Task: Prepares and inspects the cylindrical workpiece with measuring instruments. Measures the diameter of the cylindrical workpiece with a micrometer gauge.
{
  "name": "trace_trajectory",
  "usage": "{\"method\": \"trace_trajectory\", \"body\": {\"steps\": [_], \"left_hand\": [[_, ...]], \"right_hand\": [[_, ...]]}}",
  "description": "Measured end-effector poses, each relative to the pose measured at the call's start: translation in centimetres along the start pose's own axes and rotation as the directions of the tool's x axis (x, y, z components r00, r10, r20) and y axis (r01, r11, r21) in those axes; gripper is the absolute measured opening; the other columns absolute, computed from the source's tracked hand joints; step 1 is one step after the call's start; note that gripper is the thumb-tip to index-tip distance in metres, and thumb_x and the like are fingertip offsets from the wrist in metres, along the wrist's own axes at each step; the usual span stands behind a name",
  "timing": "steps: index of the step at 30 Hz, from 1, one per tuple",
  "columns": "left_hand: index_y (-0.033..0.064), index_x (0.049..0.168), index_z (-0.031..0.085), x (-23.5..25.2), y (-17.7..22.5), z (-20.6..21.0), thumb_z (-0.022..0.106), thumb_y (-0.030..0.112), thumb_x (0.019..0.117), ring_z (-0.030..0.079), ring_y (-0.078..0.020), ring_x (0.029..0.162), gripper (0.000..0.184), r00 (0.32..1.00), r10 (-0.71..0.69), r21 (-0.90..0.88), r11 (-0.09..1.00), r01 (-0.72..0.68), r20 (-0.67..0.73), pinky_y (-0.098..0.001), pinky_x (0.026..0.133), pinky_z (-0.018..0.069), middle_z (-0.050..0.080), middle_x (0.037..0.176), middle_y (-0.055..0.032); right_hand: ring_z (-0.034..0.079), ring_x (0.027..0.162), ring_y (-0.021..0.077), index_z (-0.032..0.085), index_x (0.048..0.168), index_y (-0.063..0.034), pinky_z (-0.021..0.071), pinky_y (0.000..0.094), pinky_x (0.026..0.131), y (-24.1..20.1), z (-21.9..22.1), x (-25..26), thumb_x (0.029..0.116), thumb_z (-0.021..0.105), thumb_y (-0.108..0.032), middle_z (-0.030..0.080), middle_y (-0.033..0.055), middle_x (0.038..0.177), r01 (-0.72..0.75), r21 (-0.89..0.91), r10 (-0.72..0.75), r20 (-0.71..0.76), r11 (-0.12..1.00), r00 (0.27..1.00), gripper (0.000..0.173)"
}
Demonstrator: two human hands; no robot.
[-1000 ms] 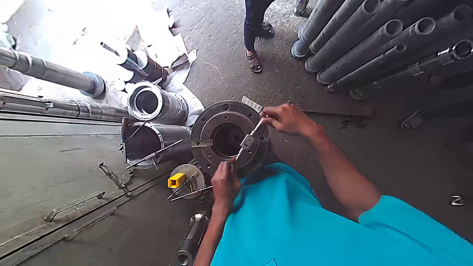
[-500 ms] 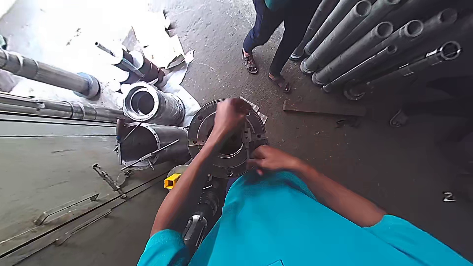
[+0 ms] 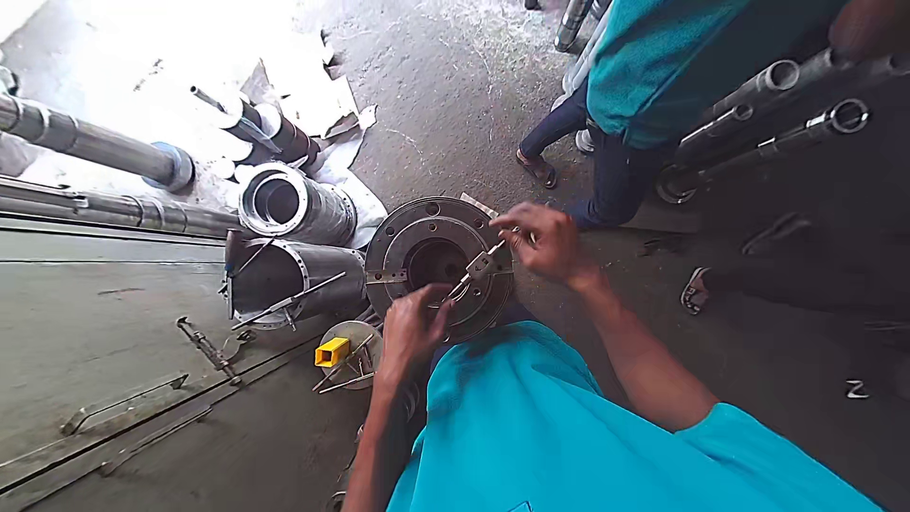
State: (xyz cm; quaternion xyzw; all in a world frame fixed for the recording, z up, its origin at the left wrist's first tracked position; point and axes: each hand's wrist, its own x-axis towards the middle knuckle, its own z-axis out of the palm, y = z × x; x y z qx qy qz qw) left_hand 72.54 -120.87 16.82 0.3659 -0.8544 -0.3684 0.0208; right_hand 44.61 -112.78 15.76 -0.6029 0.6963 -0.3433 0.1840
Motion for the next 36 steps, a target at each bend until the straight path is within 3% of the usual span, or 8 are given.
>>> {"method": "trace_trajectory", "body": {"steps": [2,4,14,21,25,30,33,36], "left_hand": [[0.0174,0.125,0.074,-2.1,0.6,2.1,0.06,0.027,0.0988,0.071,-0.0239,0.073,0.032,0.996,-0.002,0.04,0.999,0.005,-0.084,-0.0504,0.067,0.0581,0.076,0.09,-0.0063],[0.0157,0.121,0.077,-2.6,1.1,3.8,0.057,0.013,0.0958,0.071,-0.0249,0.069,0.033,0.976,0.027,0.101,0.995,-0.005,-0.218,-0.0473,0.061,0.0573,0.075,0.088,-0.0072],[0.0216,0.126,0.072,3.9,-2.1,-0.1,0.06,0.012,0.1024,0.071,-0.0275,0.096,0.028,0.924,0.251,0.26,0.949,-0.176,-0.29,-0.0488,0.076,0.0573,0.069,0.124,-0.0072],[0.0103,0.115,0.074,-0.6,-0.9,2.8,0.056,0.017,0.1025,0.072,-0.0292,0.077,0.023,0.934,0.049,0.129,0.992,-0.004,-0.353,-0.0508,0.065,0.0586,0.074,0.094,-0.0107],[0.0134,0.111,0.077,-4.2,1.2,6.6,0.057,0.019,0.0979,0.07,-0.0166,0.066,0.024,0.912,-0.068,-0.079,0.996,0.039,-0.405,-0.0411,0.061,0.0584,0.075,0.084,-0.0029],[0.013,0.118,0.074,-1.6,0.3,4.1,0.06,0.014,0.1031,0.066,-0.0095,0.058,0.021,0.906,-0.306,-0.551,0.828,0.102,-0.292,-0.0312,0.055,0.0585,0.077,0.098,-0.0005],[0.0082,0.125,0.07,3.6,-1.0,1.1,0.054,0.011,0.1062,0.064,-0.0131,0.054,0.025,0.961,-0.238,-0.699,0.711,0.076,-0.138,-0.0302,0.048,0.0559,0.076,0.109,-0.0061],[0.0082,0.116,0.076,11.0,0.4,0.2,0.06,0.011,0.1029,0.07,-0.0087,0.066,0.021,0.993,-0.113,-0.644,0.762,0.069,-0.027,-0.0296,0.058,0.0584,0.079,0.101,-0.0023]], "right_hand": [[0.066,0.109,0.0292,0.077,0.12,-0.021,0.0528,0.0498,0.092,2.7,-0.6,1.9,0.1032,0.058,-0.034,0.071,0.0079,0.122,0.026,-0.098,-0.011,0.151,0.995,0.988,0.029],[0.07,0.101,0.0287,0.077,0.112,-0.0145,0.0537,0.0512,0.091,3.5,-0.9,2.4,0.1046,0.056,-0.031,0.075,0.0089,0.109,0.015,-0.083,0.01,0.287,0.996,0.958,0.028],[0.064,0.057,0.0311,0.068,0.085,-0.005,0.0513,0.0511,0.051,-2.9,0.8,-9.1,0.1027,0.047,-0.029,0.058,0.0097,0.06,-0.145,-0.308,0.215,0.21,0.941,0.954,0.036],[0.071,0.076,0.0381,0.072,0.109,-0.0101,0.0541,0.0661,0.068,2.5,-2.3,-1.6,0.1056,0.055,-0.029,0.071,0.0148,0.081,-0.075,-0.241,0.173,0.415,0.968,0.893,0.026],[0.072,0.079,0.026,0.073,0.113,-0.011,0.0572,0.0542,0.078,3.1,-1.7,4.5,0.1056,0.056,-0.022,0.074,0.0092,0.089,0.026,-0.101,0.02,0.428,0.995,0.904,0.022],[0.071,0.076,0.0252,0.077,0.103,-0.0106,0.056,0.057,0.077,2.9,-4.0,2.8,0.1042,0.06,-0.025,0.074,0.0076,0.082,-0.082,-0.137,0.15,0.611,0.987,0.778,0.022],[0.07,0.062,0.0144,0.077,0.097,-0.0065,0.0601,0.0396,0.063,1.6,-3.6,-1.3,0.1058,0.055,-0.02,0.075,0.0032,0.075,-0.266,0.054,0.131,0.764,0.962,0.632,0.027],[0.069,0.065,0.0113,0.071,0.105,0.0025,0.059,0.0299,0.061,-1.3,0.7,-4.9,0.1098,0.043,-0.016,0.074,0.0061,0.081,-0.58,0.252,0.114,0.847,0.775,0.52,0.034]]}}
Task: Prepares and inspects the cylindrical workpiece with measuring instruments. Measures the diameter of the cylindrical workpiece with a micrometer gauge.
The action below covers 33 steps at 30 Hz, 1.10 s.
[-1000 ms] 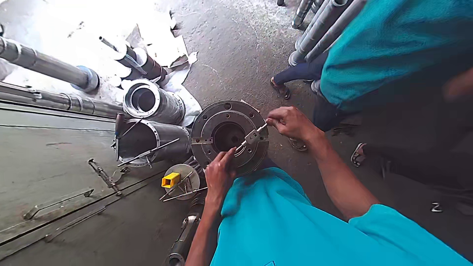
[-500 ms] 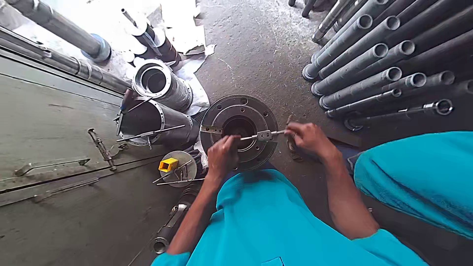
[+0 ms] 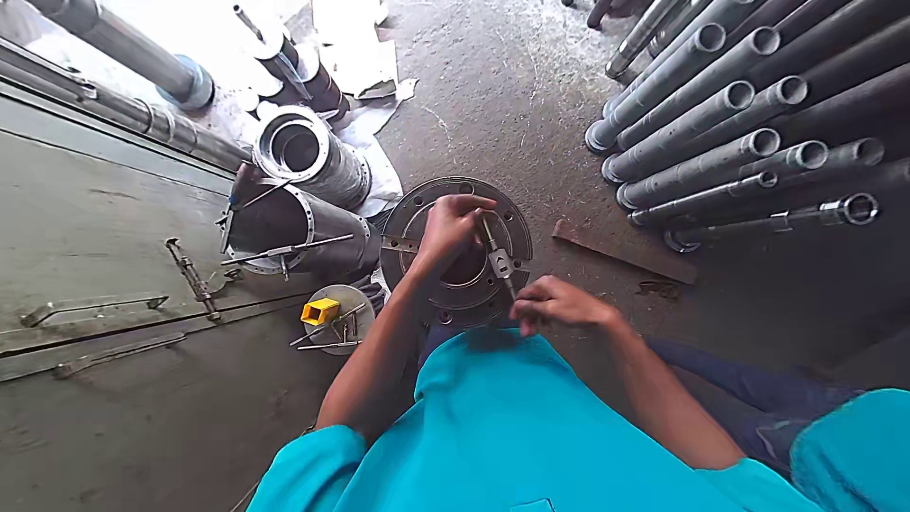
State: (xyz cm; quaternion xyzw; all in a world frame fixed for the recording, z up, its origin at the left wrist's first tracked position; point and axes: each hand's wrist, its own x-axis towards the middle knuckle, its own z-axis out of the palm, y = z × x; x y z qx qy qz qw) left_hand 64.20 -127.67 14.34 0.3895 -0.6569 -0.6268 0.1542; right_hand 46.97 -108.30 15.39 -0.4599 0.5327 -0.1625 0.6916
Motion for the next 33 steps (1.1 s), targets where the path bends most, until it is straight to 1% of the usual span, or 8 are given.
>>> {"method": "trace_trajectory", "body": {"steps": [3,7,10,12,18,21,23,33], "left_hand": [[0.0147,0.112,0.078,3.2,3.3,2.7,0.06,0.011,0.0998,0.073,-0.0096,0.091,0.022,0.959,0.005,0.286,0.954,-0.089,0.283,-0.0406,0.087,0.0568,0.079,0.099,0.002],[0.02,0.117,0.076,4.0,5.9,5.9,0.063,0.006,0.0925,0.073,-0.0172,0.09,0.031,0.836,-0.027,0.511,0.802,-0.309,0.549,-0.0502,0.085,0.0547,0.078,0.096,0.001],[0.0203,0.138,0.063,1.4,4.8,3.6,0.06,0.015,0.0981,0.072,-0.0214,0.106,0.04,0.914,0.05,0.546,0.788,-0.283,0.402,-0.0549,0.094,0.0553,0.076,0.116,-0.0019],[0.0169,0.134,0.065,-2.3,2.6,0.7,0.058,0.021,0.1032,0.074,-0.0168,0.1,0.032,0.969,0.173,0.547,0.801,-0.243,0.178,-0.0486,0.09,0.0592,0.076,0.114,-0.0015],[0.0092,0.13,0.067,-14.0,-1.8,-2.4,0.058,0.031,0.1023,0.071,-0.0096,0.078,0.036,1.0,0.002,0.578,0.816,0.016,-0.03,-0.0346,0.07,0.0607,0.076,0.102,-0.0029],[0.0086,0.13,0.068,-15.5,-2.6,0.5,0.063,0.025,0.0995,0.071,-0.0056,0.072,0.035,1.0,0.006,0.554,0.833,0.009,-0.025,-0.0269,0.062,0.0602,0.077,0.097,-0.0009],[0.0091,0.117,0.075,-15.0,-2.5,1.6,0.061,0.018,0.098,0.072,-0.0056,0.076,0.025,0.994,0.094,0.658,0.752,-0.034,-0.056,-0.0278,0.07,0.0602,0.078,0.094,-0.0006],[0.0085,0.107,0.078,-13.6,-1.1,0.6,0.063,0.017,0.0942,0.065,-0.0139,0.064,0.021,0.984,0.179,0.829,0.551,-0.092,-0.01,-0.0355,0.061,0.0533,0.075,0.085,-0.0053]], "right_hand": [[0.068,0.066,0.0084,0.068,0.114,0.0018,0.0551,0.0249,0.057,-1.5,6.0,3.3,0.1125,0.039,-0.025,0.075,0.0049,0.087,-0.012,0.329,0.054,-0.117,0.944,0.992,0.04],[0.073,0.066,0.013,0.062,0.107,0.007,0.0622,0.0278,0.064,-5.7,9.7,7.2,0.1131,0.039,-0.018,0.075,0.0103,0.08,0.066,0.637,0.169,-0.302,0.768,0.938,0.035],[0.071,0.071,0.0091,0.068,0.112,0.0036,0.0605,0.0275,0.07,-4.1,7.0,5.5,0.1116,0.044,-0.023,0.075,0.0062,0.086,0.033,0.316,0.027,-0.183,0.948,0.983,0.036],[0.072,0.072,0.0121,0.075,0.108,-0.0032,0.0612,0.0362,0.073,-3.1,3.8,2.9,0.1072,0.053,-0.024,0.076,0.0051,0.085,0.154,-0.036,-0.158,-0.243,0.987,0.957,0.031],[0.073,0.093,0.0173,0.075,0.118,-0.014,0.0592,0.0447,0.086,-2.4,-6.8,2.2,0.1027,0.059,-0.029,0.076,0.0033,0.105,0.213,-0.405,-0.453,-0.716,0.889,0.531,0.027],[0.07,0.105,0.0224,0.075,0.117,-0.0161,0.0552,0.0484,0.095,-2.3,-8.3,4.3,0.1049,0.055,-0.035,0.074,0.0051,0.108,0.166,-0.535,-0.487,-0.54,0.828,0.686,0.03],[0.07,0.094,0.0259,0.075,0.105,-0.0141,0.0555,0.0524,0.082,-1.9,-8.3,4.8,0.1056,0.052,-0.037,0.073,0.0069,0.095,0.151,-0.573,-0.468,-0.459,0.806,0.756,0.032],[0.065,0.072,0.0262,0.064,0.086,-0.0116,0.0496,0.0511,0.062,0.4,-6.8,3.5,0.1063,0.05,-0.041,0.062,0.0065,0.074,0.128,-0.485,-0.409,-0.535,0.865,0.739,0.038]]}}
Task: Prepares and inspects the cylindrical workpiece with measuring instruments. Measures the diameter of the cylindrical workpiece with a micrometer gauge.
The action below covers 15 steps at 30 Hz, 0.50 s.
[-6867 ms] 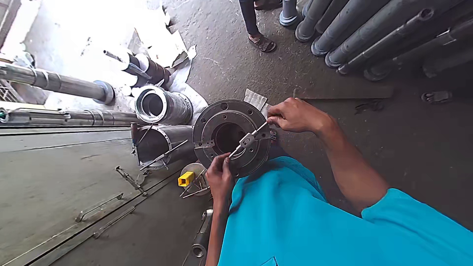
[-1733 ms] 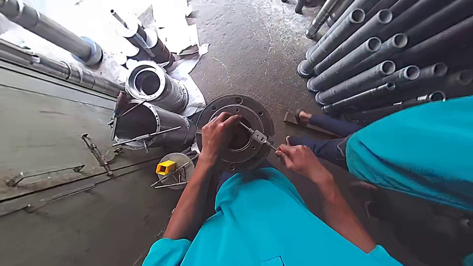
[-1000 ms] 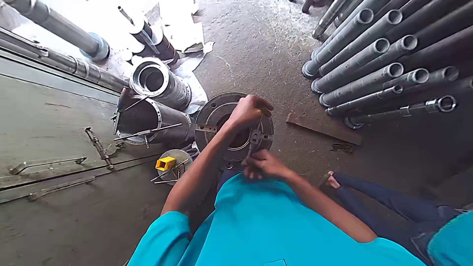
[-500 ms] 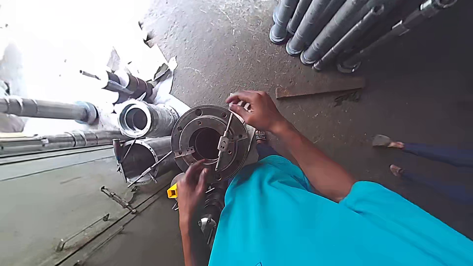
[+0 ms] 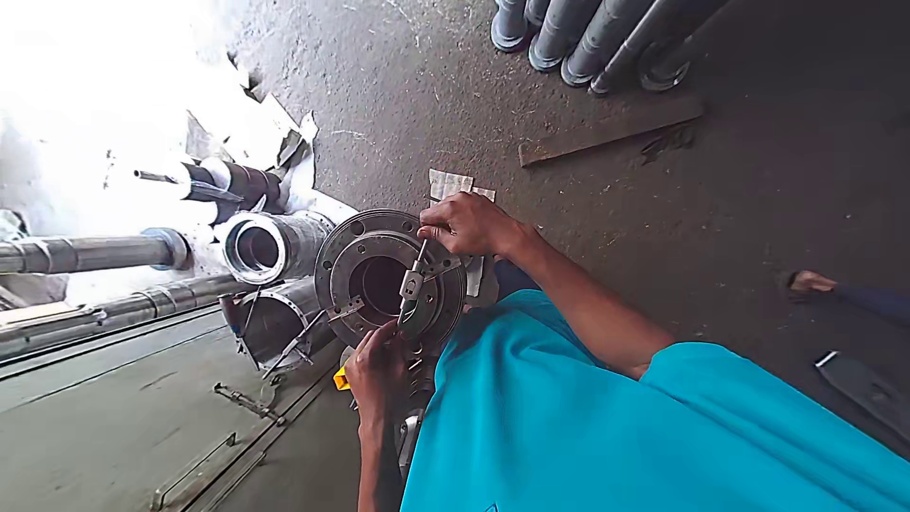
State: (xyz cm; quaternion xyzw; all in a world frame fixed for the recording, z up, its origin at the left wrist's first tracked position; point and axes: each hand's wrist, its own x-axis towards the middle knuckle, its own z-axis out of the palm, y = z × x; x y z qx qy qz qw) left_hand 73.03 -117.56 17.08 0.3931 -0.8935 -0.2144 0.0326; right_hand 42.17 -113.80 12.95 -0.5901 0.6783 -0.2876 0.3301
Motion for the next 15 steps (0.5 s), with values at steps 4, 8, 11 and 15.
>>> {"method": "trace_trajectory", "body": {"steps": [4,8,11,15], "left_hand": [[0.008,0.106,0.079,1.3,-1.6,0.1,0.062,0.015,0.0975,0.072,-0.0233,0.076,0.021,0.997,0.036,0.074,0.997,-0.031,-0.067,-0.0429,0.067,0.0581,0.076,0.092,-0.0108],[0.0136,0.113,0.078,7.0,-4.1,0.0,0.059,0.02,0.1035,0.073,-0.0294,0.088,0.023,0.979,0.106,0.116,0.989,-0.087,-0.174,-0.0492,0.074,0.0579,0.076,0.102,-0.0135],[0.0202,0.118,0.078,11.3,-4.5,0.9,0.06,0.016,0.1034,0.073,-0.026,0.091,0.024,0.947,0.238,0.094,0.97,-0.222,-0.218,-0.0468,0.077,0.0573,0.076,0.107,-0.0101],[0.0112,0.113,0.077,8.5,-5.2,0.0,0.059,0.016,0.1031,0.074,-0.0292,0.088,0.022,0.97,0.18,0.062,0.983,-0.172,-0.162,-0.0493,0.077,0.058,0.076,0.103,-0.0142]], "right_hand": [[0.061,0.063,0.0242,0.06,0.081,-0.0113,0.0466,0.0478,0.056,-0.1,1.0,-2.2,0.106,0.047,-0.036,0.056,0.0049,0.067,0.003,0.0,-0.003,-0.093,1.0,0.996,0.038],[0.064,0.067,0.0241,0.064,0.08,-0.0087,0.053,0.0461,0.063,-2.3,3.9,-7.8,0.1045,0.05,-0.031,0.059,0.0061,0.067,-0.008,-0.052,0.0,-0.143,0.999,0.99,0.036],[0.064,0.064,0.0203,0.065,0.078,-0.0105,0.053,0.0407,0.059,-3.9,6.1,-10.2,0.1018,0.054,-0.031,0.059,0.0027,0.063,0.032,-0.113,-0.044,-0.113,0.993,0.993,0.034],[0.068,0.072,0.0298,0.067,0.089,-0.0111,0.0535,0.0559,0.061,-2.2,2.0,-7.6,0.1039,0.054,-0.037,0.065,0.0081,0.073,-0.059,-0.099,0.074,0.155,0.993,0.985,0.032]]}}
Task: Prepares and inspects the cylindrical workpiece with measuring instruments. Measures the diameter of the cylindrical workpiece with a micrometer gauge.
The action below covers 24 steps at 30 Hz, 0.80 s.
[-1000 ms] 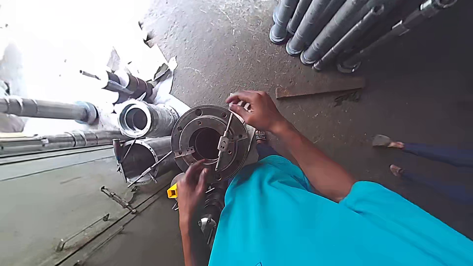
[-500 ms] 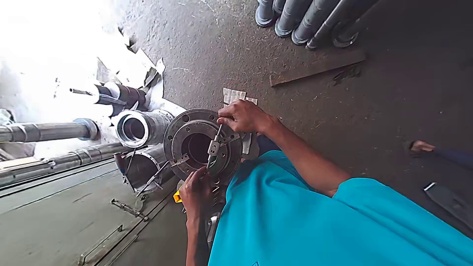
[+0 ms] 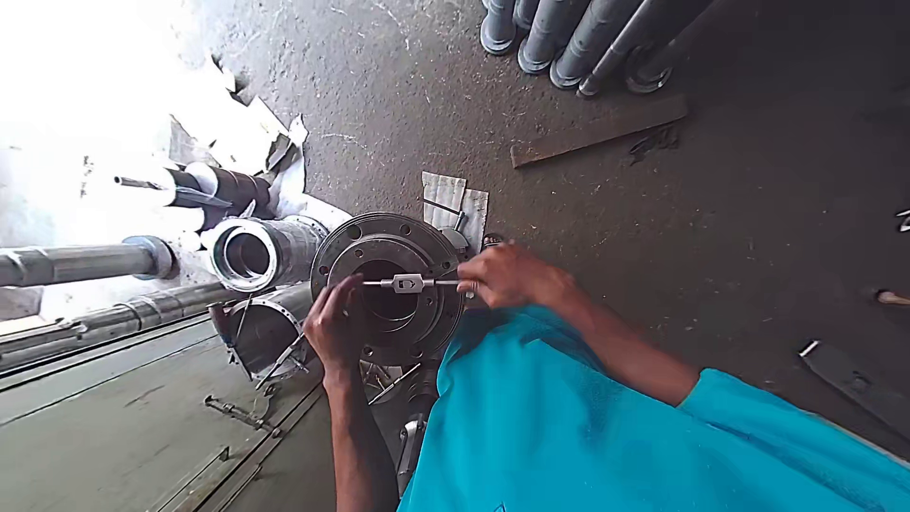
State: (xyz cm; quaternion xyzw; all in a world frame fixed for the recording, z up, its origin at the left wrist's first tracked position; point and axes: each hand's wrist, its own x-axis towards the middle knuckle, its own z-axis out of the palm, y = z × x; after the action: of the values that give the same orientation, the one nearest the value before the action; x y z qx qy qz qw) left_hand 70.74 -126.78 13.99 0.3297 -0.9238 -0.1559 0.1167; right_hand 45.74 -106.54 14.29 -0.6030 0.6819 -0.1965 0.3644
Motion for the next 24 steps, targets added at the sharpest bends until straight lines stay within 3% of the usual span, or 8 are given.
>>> {"method": "trace_trajectory", "body": {"steps": [4,7,10,12,15,19,22,24], "left_hand": [[0.0015,0.103,0.077,-7.5,4.0,0.0,0.064,0.011,0.0967,0.074,-0.0149,0.079,0.018,0.992,-0.122,-0.111,0.986,0.121,-0.004,-0.0322,0.074,0.0618,0.077,0.092,-0.0102],[-0.0022,0.101,0.078,-10.8,8.8,1.9,0.072,0.011,0.0912,0.075,-0.0088,0.079,0.017,0.96,-0.265,-0.265,0.935,0.234,-0.089,-0.024,0.075,0.0611,0.078,0.09,-0.0102],[-0.01,0.106,0.072,-10.2,10.0,2.6,0.069,-0.002,0.092,0.074,-0.0062,0.08,0.017,0.853,-0.519,-0.636,0.676,0.372,-0.052,-0.0214,0.075,0.0628,0.077,0.093,-0.0103],[-0.0109,0.113,0.068,-7.9,7.7,2.5,0.064,-0.001,0.0973,0.07,-0.009,0.065,0.019,0.772,-0.633,-0.782,0.452,0.429,0.057,-0.0244,0.056,0.0606,0.076,0.091,-0.0099],[-0.0017,0.126,0.066,-1.6,4.1,1.1,0.057,0.007,0.1034,0.065,-0.0095,0.058,0.026,0.776,-0.582,-0.794,0.342,0.503,0.242,-0.0247,0.049,0.0547,0.076,0.099,-0.0077],[0.0147,0.129,0.069,7.1,5.5,0.3,0.055,0.018,0.1061,0.066,-0.0084,0.062,0.027,0.897,-0.222,-0.58,0.698,0.42,0.383,-0.0265,0.052,0.0524,0.078,0.104,-0.0012],[0.0215,0.125,0.073,11.0,8.1,0.9,0.059,0.024,0.1028,0.073,-0.0101,0.091,0.027,0.863,-0.011,-0.36,0.906,0.223,0.505,-0.0439,0.085,0.0573,0.078,0.105,0.0033],[0.0207,0.126,0.072,11.0,9.4,1.1,0.058,0.021,0.1029,0.072,-0.014,0.083,0.027,0.844,0.116,-0.37,0.924,0.102,0.523,-0.0469,0.077,0.0562,0.078,0.098,0.0008]], "right_hand": [[0.068,0.076,0.0307,0.07,0.094,-0.0126,0.0525,0.0569,0.065,2.1,-3.7,5.7,0.1044,0.053,-0.039,0.067,0.0088,0.078,0.048,-0.031,-0.051,-0.081,0.998,0.995,0.033],[0.067,0.078,0.0282,0.07,0.102,-0.0142,0.0523,0.0537,0.069,0.9,-5.0,9.9,0.106,0.052,-0.035,0.066,0.0071,0.078,0.129,-0.022,-0.129,-0.001,0.991,0.992,0.028],[0.067,0.078,0.0286,0.071,0.098,-0.0122,0.0524,0.0533,0.071,0.5,-6.4,10.2,0.1052,0.054,-0.033,0.065,0.0078,0.077,0.123,-0.058,-0.117,0.102,0.991,0.988,0.028],[0.066,0.076,0.0289,0.072,0.091,-0.0099,0.0511,0.055,0.07,1.0,-6.9,8.2,0.1032,0.057,-0.033,0.065,0.0087,0.075,0.093,-0.046,-0.084,0.17,0.995,0.982,0.03],[0.069,0.069,0.0237,0.076,0.092,-0.0077,0.0561,0.0532,0.068,0.6,-4.9,4.8,0.1034,0.06,-0.029,0.071,0.0073,0.076,0.008,0.129,-0.053,0.35,0.992,0.935,0.029],[0.066,0.063,0.0158,0.073,0.092,-0.0027,0.0565,0.0415,0.066,-4.0,1.2,2.7,0.1077,0.053,-0.027,0.07,0.006,0.073,-0.265,0.398,0.069,0.444,0.878,0.894,0.035],[0.066,0.069,0.0133,0.068,0.095,-0.0024,0.0547,0.0391,0.073,-7.3,4.4,3.7,0.1101,0.046,-0.033,0.07,0.0042,0.076,-0.394,0.524,0.185,0.407,0.755,0.895,0.04],[0.065,0.07,0.0119,0.067,0.097,-0.0018,0.0537,0.0367,0.074,-8.6,5.7,4.5,0.1112,0.043,-0.035,0.069,0.0036,0.077,-0.427,0.59,0.233,0.378,0.685,0.896,0.043]]}}
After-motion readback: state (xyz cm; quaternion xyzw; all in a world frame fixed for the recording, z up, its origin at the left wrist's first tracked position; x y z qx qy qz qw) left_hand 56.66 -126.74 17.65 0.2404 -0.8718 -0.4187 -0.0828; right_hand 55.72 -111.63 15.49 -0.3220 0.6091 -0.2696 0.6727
